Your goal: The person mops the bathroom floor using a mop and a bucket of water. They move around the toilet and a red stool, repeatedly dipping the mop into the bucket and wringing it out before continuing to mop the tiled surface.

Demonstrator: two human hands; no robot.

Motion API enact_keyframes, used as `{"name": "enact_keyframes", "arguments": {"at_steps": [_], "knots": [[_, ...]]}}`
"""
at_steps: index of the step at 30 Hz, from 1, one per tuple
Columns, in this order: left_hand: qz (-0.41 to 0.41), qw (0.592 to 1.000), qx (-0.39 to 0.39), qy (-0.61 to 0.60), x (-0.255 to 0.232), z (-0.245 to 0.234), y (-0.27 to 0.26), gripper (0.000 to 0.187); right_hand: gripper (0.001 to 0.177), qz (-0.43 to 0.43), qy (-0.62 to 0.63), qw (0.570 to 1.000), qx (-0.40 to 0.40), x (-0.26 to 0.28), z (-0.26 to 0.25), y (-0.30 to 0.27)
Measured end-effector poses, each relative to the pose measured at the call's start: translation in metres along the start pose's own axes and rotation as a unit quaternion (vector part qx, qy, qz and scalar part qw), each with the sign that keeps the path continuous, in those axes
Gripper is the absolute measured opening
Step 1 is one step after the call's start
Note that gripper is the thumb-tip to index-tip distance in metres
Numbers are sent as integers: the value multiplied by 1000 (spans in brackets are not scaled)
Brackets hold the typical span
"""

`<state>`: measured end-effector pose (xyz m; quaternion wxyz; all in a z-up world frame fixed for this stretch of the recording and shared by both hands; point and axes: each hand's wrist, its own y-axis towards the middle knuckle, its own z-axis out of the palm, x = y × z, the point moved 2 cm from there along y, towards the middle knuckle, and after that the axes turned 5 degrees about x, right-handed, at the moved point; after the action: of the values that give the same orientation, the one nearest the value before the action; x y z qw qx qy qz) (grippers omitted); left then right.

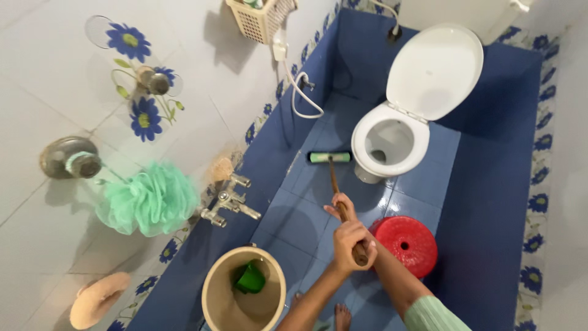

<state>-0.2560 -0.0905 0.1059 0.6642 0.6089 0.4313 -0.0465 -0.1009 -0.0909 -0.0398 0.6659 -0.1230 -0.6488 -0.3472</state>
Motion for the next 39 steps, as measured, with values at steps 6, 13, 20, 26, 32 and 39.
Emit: {"name": "enact_keyframes", "arguments": {"at_steps": [6,13,20,26,32,39], "knots": [[-9,999,-18,-48,-57,-43,37,14,37,7,243,970,19,11,37,-83],[-101,963,117,-220,-121,-90,86,19,40,-44,526,849,-39,-41,86,-85],[20,998,-17,-63,-74,-96,48,17,33,-47,598,800,22,-35,91,-50],[-7,998,11,-66,-5,-74,-37,16,36,-3,75,996,-37,30,94,-58],[-25,995,30,-96,-24,-86,-28,17,33,-126,-252,950,-136,40,121,-99],[27,993,-106,-46,-43,-69,-43,26,33,-146,-276,937,-154,29,129,-125]]}}
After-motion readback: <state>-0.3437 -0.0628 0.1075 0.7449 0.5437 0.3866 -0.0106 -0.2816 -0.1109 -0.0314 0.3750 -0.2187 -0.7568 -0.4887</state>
